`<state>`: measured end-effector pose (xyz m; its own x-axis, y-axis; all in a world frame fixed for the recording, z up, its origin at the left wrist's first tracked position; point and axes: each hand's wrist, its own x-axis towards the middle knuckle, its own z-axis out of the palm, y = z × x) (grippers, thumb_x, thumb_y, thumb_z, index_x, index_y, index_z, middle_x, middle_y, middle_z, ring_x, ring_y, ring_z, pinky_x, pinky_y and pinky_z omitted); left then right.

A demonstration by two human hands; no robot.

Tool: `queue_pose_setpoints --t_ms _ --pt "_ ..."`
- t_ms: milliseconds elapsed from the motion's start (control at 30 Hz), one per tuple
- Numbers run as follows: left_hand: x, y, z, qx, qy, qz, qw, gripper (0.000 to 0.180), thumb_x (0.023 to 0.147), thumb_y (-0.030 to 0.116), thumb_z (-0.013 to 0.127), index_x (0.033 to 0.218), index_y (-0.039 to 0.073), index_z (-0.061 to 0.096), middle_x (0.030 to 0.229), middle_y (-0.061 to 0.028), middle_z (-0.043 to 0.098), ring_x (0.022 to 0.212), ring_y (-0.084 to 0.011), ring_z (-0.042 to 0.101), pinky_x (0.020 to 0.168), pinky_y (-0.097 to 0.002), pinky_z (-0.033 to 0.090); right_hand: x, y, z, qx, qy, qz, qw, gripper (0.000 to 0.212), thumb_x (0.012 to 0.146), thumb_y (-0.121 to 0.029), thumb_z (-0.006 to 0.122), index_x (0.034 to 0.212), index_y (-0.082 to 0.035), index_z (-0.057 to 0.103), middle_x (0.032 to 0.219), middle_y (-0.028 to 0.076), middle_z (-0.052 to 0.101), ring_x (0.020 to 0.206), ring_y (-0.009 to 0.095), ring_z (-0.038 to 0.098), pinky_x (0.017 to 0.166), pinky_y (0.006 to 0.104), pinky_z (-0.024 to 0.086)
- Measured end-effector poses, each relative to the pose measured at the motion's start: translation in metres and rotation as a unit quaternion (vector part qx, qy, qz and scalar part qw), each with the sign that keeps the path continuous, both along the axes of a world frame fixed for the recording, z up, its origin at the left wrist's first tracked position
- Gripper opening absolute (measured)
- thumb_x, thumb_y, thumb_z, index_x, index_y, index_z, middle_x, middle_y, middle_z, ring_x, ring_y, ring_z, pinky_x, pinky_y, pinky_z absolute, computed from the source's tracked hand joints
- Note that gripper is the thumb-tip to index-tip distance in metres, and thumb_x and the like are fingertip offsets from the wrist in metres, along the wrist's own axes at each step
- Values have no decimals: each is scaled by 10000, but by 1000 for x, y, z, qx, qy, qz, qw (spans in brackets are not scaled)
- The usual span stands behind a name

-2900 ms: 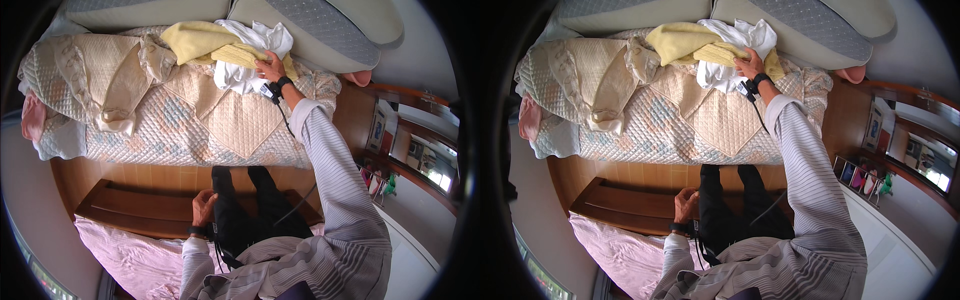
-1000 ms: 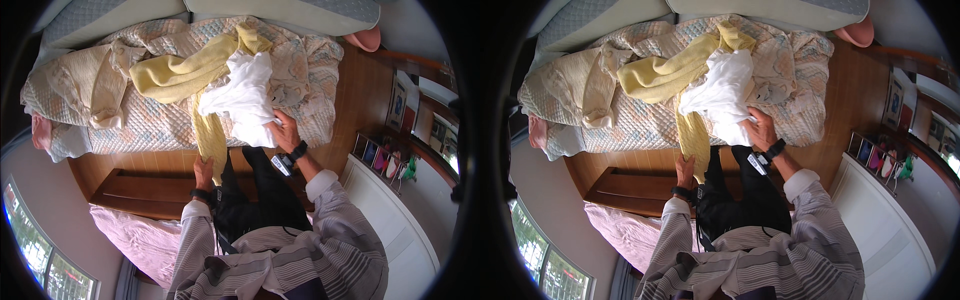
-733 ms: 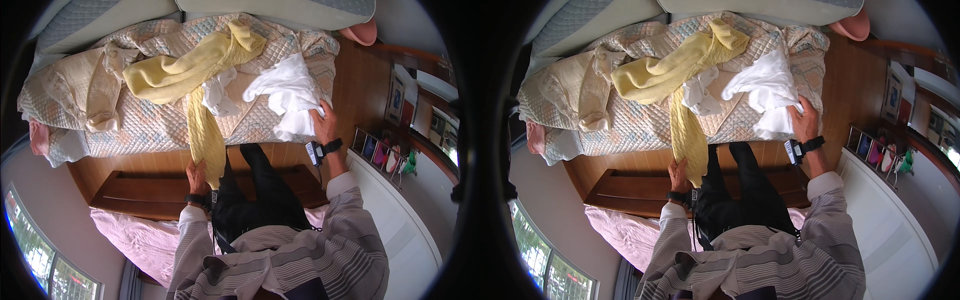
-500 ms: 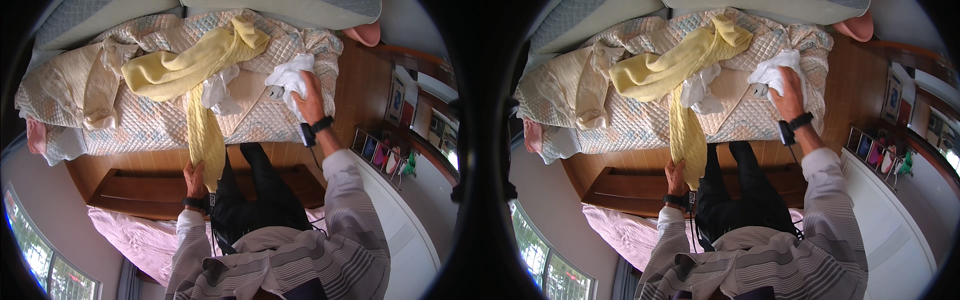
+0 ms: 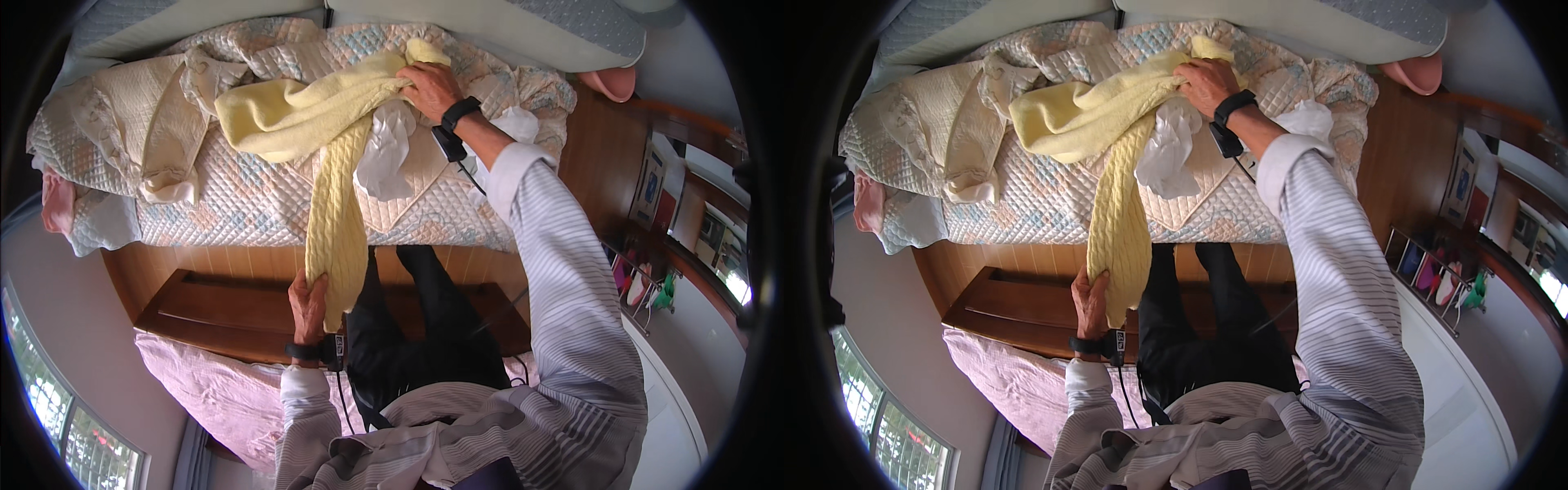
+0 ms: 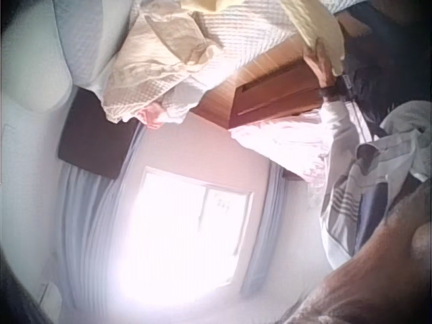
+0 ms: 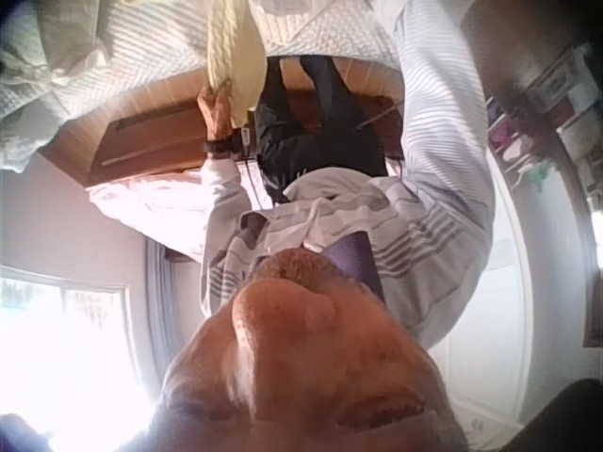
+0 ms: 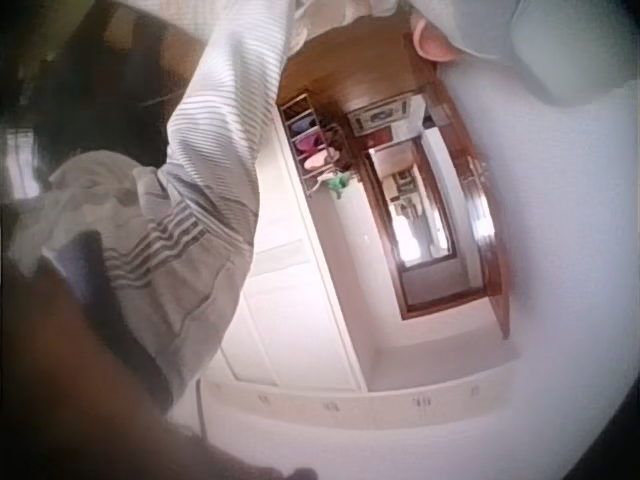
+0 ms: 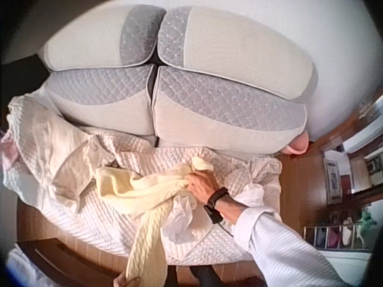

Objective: The person walks from the living area into a bedroom and folds two garments on a bed. They first fold a yellow sweater, then a white shirt, placing each folded item on the bed.

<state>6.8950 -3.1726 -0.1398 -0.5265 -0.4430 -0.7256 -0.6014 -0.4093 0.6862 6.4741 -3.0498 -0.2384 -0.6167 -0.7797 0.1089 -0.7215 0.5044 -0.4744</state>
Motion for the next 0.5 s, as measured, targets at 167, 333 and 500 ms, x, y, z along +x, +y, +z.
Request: queue_pose_setpoints --t_ms 167,333,500 --pt "-24 -5 31 -12 39 -2 999 249 905 72 565 1117 -37 636 928 -43 664 821 -104 576 717 -273 488 -40 6 84 -70 13 -26 997 209 827 -181 649 1016 -92 655 961 120 663 889 344 635 790 434 520" --pt "-46 -11 72 -18 66 -6 998 282 911 72 566 1164 -34 632 969 -56 673 839 -114 591 731 -279 500 -65 25 166 -126 51 -24 990 183 842 -160 651 999 -68 632 952 120 643 898 347 625 779 425 515" --pt "-45 -20 114 -46 115 -3 992 257 932 70 554 1156 -25 637 983 -44 674 835 -102 593 724 -268 505 -78 64 241 -148 36 -47 987 216 863 -179 680 1015 -34 629 957 153 656 870 340 641 762 399 509"
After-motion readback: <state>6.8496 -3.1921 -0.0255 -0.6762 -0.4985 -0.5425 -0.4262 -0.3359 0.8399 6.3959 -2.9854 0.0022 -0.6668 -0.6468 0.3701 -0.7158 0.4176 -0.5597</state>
